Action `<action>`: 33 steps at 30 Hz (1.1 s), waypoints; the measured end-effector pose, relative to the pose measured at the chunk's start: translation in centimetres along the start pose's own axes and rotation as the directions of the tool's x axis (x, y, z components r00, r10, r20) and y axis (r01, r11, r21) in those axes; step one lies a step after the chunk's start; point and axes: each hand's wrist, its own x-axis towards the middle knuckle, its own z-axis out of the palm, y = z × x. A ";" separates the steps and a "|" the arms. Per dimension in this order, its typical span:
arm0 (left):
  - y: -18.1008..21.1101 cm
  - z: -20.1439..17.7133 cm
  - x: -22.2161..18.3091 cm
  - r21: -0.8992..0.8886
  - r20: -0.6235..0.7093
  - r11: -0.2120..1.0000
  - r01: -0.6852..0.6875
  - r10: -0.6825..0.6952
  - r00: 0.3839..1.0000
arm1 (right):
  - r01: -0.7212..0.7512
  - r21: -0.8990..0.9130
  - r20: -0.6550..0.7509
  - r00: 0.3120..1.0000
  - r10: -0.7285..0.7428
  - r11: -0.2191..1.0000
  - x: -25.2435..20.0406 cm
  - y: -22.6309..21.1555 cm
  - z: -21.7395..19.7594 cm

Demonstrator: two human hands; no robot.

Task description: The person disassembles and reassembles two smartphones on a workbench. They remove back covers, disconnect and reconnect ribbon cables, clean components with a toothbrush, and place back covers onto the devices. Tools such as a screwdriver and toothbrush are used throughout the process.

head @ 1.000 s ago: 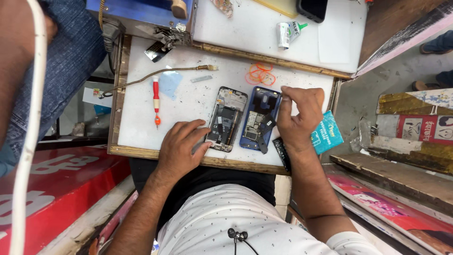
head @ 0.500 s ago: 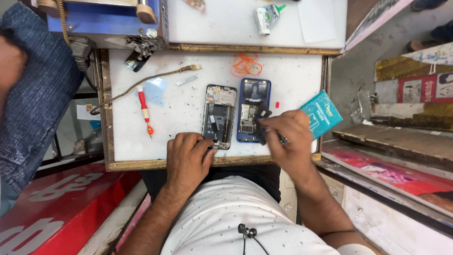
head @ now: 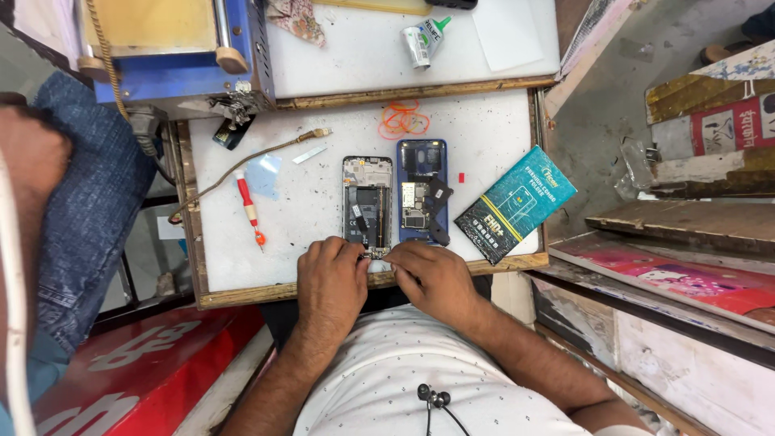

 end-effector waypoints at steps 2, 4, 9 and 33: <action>0.4 -0.2 0.2 0.002 0.036 1.000 0.023 -0.023 0.999 | 0.004 -0.001 -0.054 0.999 -0.004 1.000 -0.1 0.1 0.5; 0.7 -0.6 0.8 0.011 0.078 0.999 0.053 -0.054 0.995 | 0.056 -0.064 -0.096 0.993 -0.062 0.996 -0.1 0.1 1.0; 0.7 -0.8 1.4 0.048 0.179 0.994 0.097 -0.104 0.978 | 0.095 -0.154 -0.134 0.984 -0.116 0.983 -0.4 0.9 2.2; 0.4 -0.3 1.7 0.099 0.205 0.994 0.049 -0.068 0.976 | 0.081 -0.106 -0.155 0.983 -0.097 0.991 -0.8 2.4 2.8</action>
